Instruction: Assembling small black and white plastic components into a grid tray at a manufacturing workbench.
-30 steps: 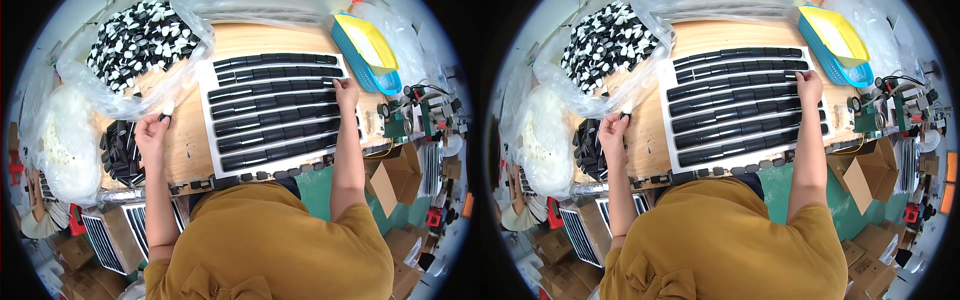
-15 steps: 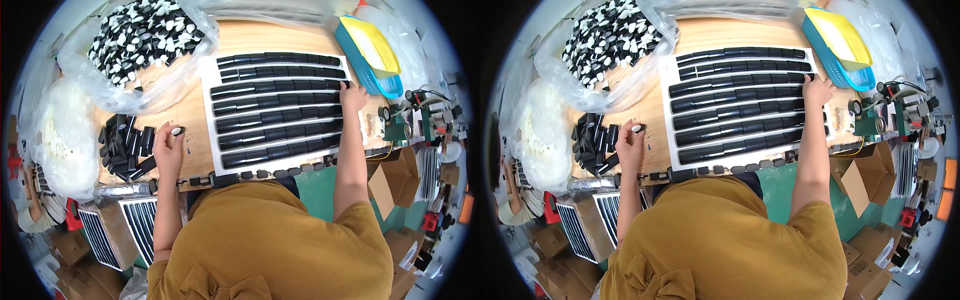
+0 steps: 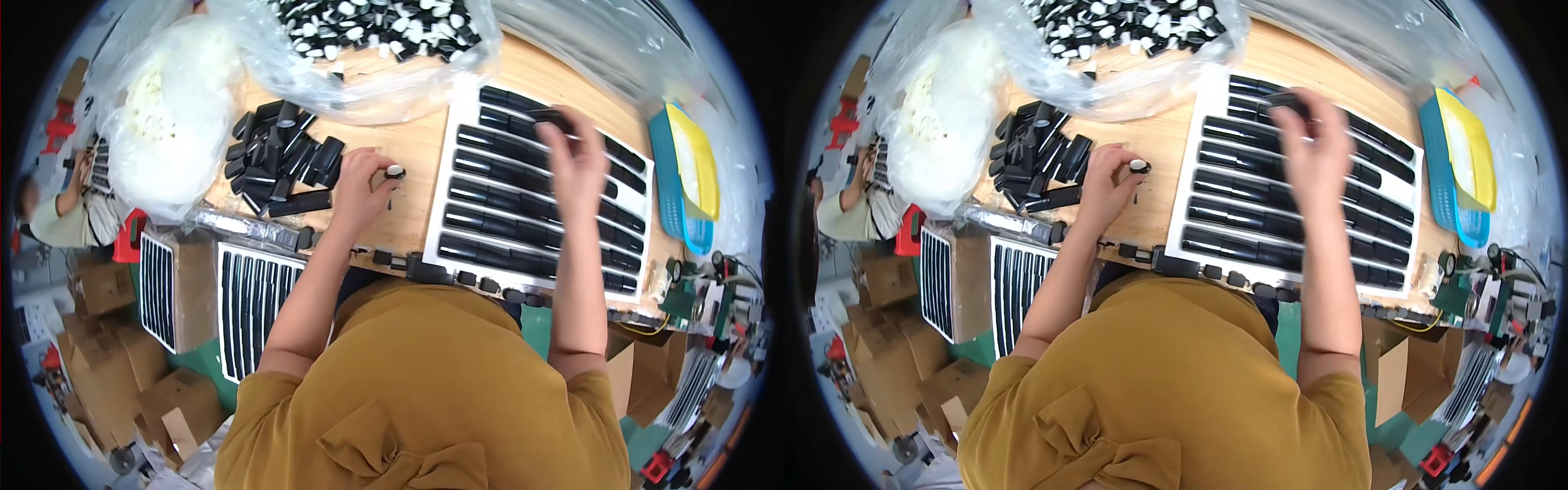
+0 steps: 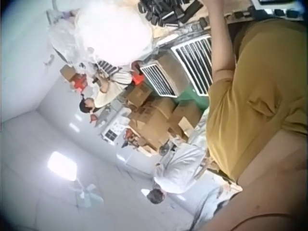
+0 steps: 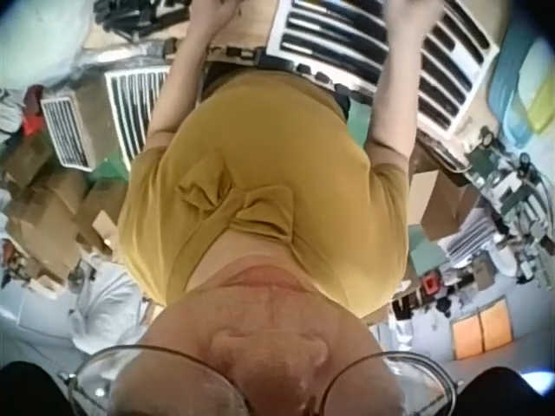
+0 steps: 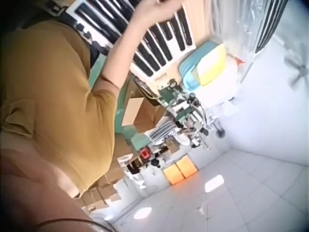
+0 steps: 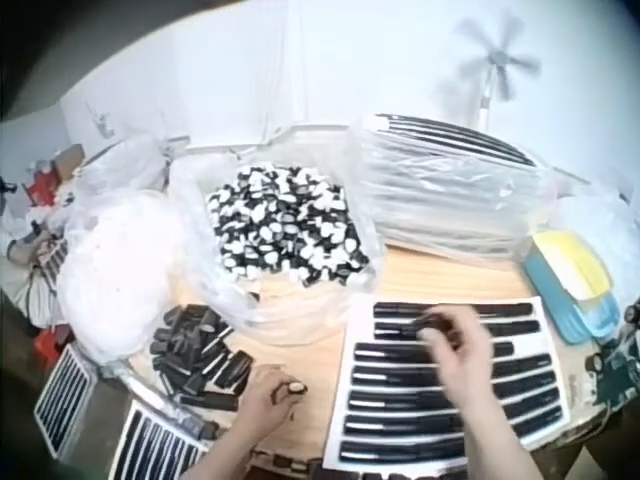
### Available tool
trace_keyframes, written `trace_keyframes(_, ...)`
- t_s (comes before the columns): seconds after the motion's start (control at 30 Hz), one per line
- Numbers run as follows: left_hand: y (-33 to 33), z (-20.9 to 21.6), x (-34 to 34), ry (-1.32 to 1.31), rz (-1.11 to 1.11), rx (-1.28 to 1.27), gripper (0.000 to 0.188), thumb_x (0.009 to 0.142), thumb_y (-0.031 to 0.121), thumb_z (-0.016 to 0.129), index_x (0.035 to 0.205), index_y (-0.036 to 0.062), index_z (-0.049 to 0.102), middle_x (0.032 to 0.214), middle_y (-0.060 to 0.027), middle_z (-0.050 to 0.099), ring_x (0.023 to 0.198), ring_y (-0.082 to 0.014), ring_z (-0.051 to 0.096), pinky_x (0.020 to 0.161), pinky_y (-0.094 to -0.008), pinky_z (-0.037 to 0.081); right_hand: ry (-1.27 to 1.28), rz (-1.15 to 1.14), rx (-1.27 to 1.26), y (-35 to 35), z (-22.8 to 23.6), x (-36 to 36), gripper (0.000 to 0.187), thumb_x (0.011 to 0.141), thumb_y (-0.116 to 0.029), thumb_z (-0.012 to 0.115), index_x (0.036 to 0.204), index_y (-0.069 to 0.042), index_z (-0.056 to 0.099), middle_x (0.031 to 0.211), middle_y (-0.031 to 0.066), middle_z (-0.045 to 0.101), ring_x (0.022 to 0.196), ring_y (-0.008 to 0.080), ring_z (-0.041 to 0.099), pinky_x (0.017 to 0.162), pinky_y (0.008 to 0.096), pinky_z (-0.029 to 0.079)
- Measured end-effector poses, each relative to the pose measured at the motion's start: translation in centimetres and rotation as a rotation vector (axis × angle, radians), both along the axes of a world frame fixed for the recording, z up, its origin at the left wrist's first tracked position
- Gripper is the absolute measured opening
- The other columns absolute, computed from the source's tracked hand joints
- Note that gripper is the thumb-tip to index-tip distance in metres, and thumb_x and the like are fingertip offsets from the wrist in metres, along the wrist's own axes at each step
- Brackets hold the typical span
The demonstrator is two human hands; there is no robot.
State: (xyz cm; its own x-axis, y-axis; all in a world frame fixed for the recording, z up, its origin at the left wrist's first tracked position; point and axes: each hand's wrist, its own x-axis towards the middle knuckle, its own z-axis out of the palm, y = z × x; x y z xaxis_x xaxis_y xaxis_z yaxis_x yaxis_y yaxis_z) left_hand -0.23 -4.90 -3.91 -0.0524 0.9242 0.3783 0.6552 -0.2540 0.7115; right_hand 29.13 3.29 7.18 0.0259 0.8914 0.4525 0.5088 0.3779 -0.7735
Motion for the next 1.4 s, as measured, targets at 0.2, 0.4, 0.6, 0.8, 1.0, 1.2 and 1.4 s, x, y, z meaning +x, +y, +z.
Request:
trace_keyframes(0.2, 0.2, -0.7, -0.2, -0.030, -0.004, 0.008, 0.029, 0.069, 0.003, 0.080, 0.096, 0.0071, 0.068, 0.099, -0.0108, 0.065, 0.113, -0.0364, 0.055, 0.096, -0.0444, 0.045, -0.170, 0.592, -0.079, -2.1, -4.1, -10.8, 0.030, 0.083, -0.005, 0.074, 0.112, -0.005, 0.066, 0.098, 0.0119, 0.067, 0.077, 0.0241, 0.066, 0.067, 0.0309, 0.053)
trace_keyframes(0.4, 0.1, -0.6, -0.4, -0.033, -0.005, 0.033, 0.036, 0.069, 0.002, 0.079, 0.102, 0.0066, 0.067, 0.103, -0.0108, 0.064, 0.113, -0.0364, 0.055, 0.096, -0.0434, 0.045, -0.216, 0.709, -0.127, -2.3, -6.6, -12.4, 0.030, 0.081, -0.003, 0.071, 0.111, -0.005, 0.065, 0.100, 0.0137, 0.066, 0.085, 0.0313, 0.066, 0.073, 0.0374, 0.054)
trace_keyframes(0.6, 0.1, 0.4, -0.1, 0.003, 0.026, 0.014, 0.038, 0.069, 0.000, 0.078, 0.104, 0.0066, 0.068, 0.102, -0.0101, 0.064, 0.114, -0.0336, 0.055, 0.097, -0.0413, 0.045, -0.257, 0.670, -0.051, -2.3, -7.3, -12.9, 0.033, 0.082, -0.002, 0.069, 0.114, -0.008, 0.064, 0.100, 0.0135, 0.065, 0.099, 0.0355, 0.062, 0.084, 0.0410, 0.052)
trace_keyframes(0.8, 0.0, 0.4, -0.4, -0.028, 0.004, -0.119, 0.044, 0.071, -0.004, 0.075, 0.113, 0.0050, 0.065, 0.117, -0.0126, 0.062, 0.116, -0.0316, 0.054, 0.099, -0.0378, 0.044, -0.305, 0.700, -0.097, -2.3, -7.9, -13.0, 0.034, 0.082, -0.006, 0.069, 0.116, -0.012, 0.063, 0.101, 0.0112, 0.064, 0.098, 0.0334, 0.061, 0.083, 0.0418, 0.053)
trace_keyframes(1.0, -0.3, 3.6, -0.7, -0.237, 0.006, -0.268, 0.051, 0.079, -0.006, 0.068, 0.128, 0.0042, 0.059, 0.108, -0.0129, 0.066, 0.102, -0.0250, 0.062, 0.090, -0.0334, 0.050, -0.296, 0.643, -0.119, -3.2, -8.4, -13.9, 0.036, 0.080, -0.005, 0.071, 0.114, -0.012, 0.063, 0.095, 0.0119, 0.062, 0.093, 0.0342, 0.063, 0.078, 0.0426, 0.054)
trace_keyframes(1.2, 6.8, 8.7, -4.4, -0.180, 0.224, -0.020, 0.024, 0.090, -0.005, 0.053, 0.101, 0.0028, 0.073, 0.092, -0.0117, 0.071, 0.087, -0.0203, 0.069, 0.072, -0.0295, 0.051, -0.269, 0.601, -0.121, -3.1, -8.4, -13.5, 0.029, 0.078, -0.005, 0.071, 0.107, -0.010, 0.064, 0.093, 0.0114, 0.062, 0.090, 0.0350, 0.063, 0.074, 0.0423, 0.052)
trace_keyframes(1.4, 18.4, 3.0, -11.3, 0.308, 0.260, 0.105, 0.020, 0.084, 0.009, 0.065, 0.102, 0.0074, 0.073, 0.102, -0.0220, 0.068, 0.097, -0.0408, 0.065, 0.087, -0.0468, 0.051, -0.106, 0.417, 0.038, -3.1, -4.7, -9.9, 0.025, 0.080, -0.004, 0.073, 0.104, -0.007, 0.067, 0.092, 0.0114, 0.063, 0.087, 0.0301, 0.063, 0.075, 0.0363, 0.053)
